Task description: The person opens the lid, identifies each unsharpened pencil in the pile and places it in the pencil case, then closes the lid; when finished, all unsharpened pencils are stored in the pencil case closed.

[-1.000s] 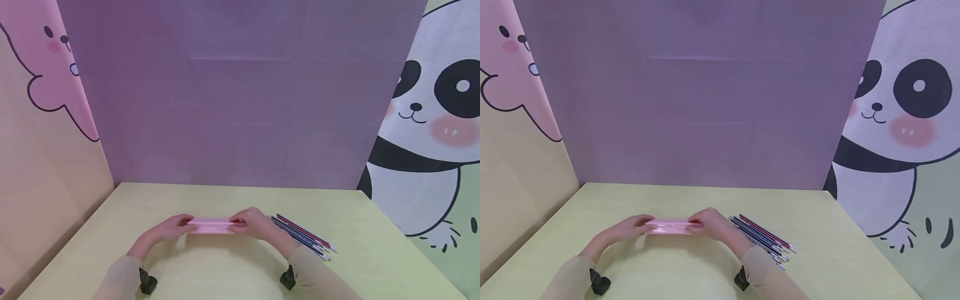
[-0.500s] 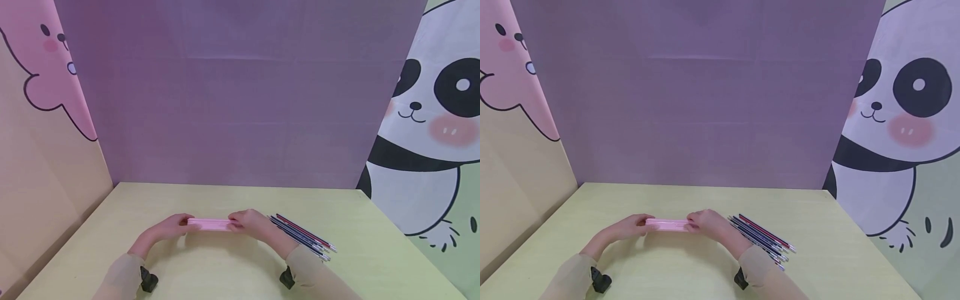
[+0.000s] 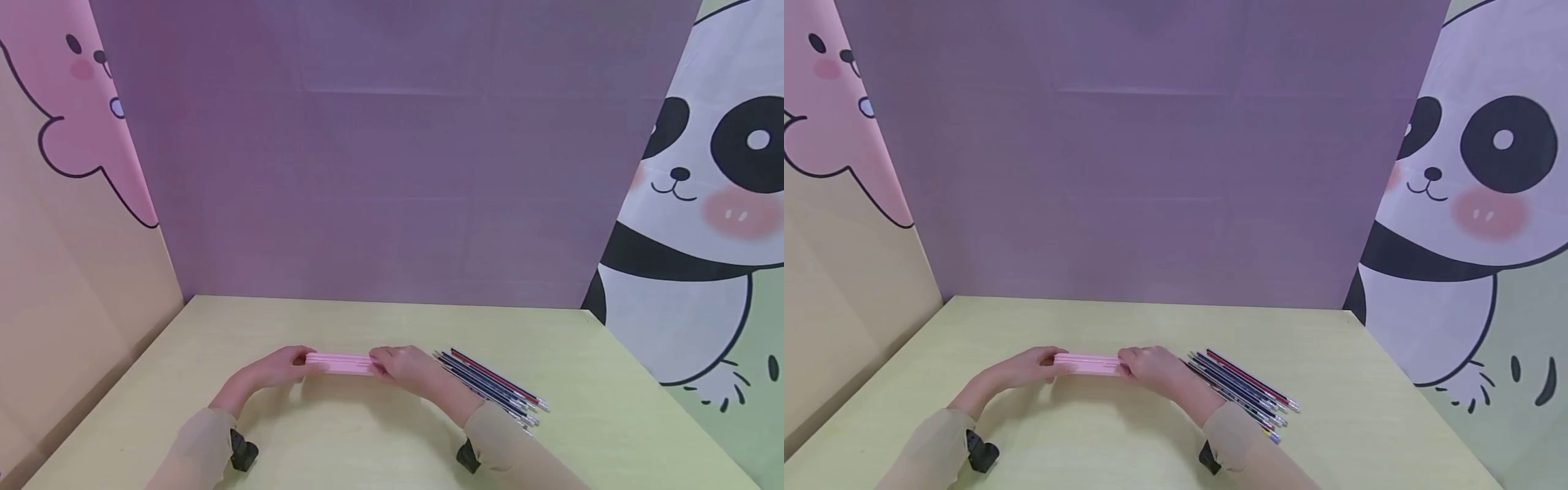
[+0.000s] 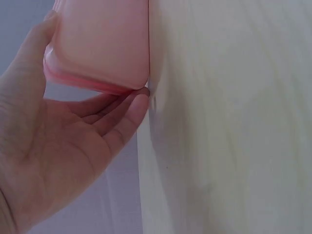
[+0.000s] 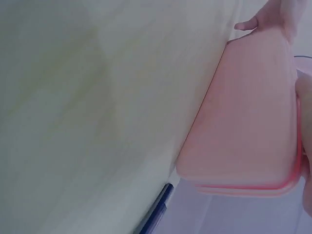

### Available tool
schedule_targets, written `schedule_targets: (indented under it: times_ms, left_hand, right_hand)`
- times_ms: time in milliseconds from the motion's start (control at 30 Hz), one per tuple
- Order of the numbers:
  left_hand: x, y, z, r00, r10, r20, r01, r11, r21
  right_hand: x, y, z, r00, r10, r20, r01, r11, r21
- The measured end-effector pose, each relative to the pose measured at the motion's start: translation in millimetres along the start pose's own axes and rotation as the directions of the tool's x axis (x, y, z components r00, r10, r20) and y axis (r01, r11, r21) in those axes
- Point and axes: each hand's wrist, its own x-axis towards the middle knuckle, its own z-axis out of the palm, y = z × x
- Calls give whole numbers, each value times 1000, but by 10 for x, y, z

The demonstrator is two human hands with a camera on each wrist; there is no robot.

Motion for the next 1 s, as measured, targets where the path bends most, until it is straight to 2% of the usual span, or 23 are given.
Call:
schedule_targets:
  times_ms: [133,233,433,667,800,1000]
  left_hand:
    - [-42,-30,14,997,68,24,-68,997,-28]
    - [-76,-44,13,995,91,31,-90,996,-10]
    - [-63,-6,0,987,149,65,-151,988,23]
    - [-69,-40,33,969,233,84,-233,972,-11]
    - [-75,-1,82,967,225,123,-223,974,-34]
    - [-106,73,117,981,145,132,-142,989,-32]
  right_hand:
    - [-59,142,-41,989,144,-20,-143,988,60]
    - [-90,226,-62,975,221,-33,-213,964,161]
    - [-48,261,-22,947,321,-6,-304,900,312]
    - [-53,299,64,908,415,-56,-344,816,465]
    - [-79,321,73,891,447,-74,-352,786,509]
    - [-141,339,17,886,444,-133,-309,779,545]
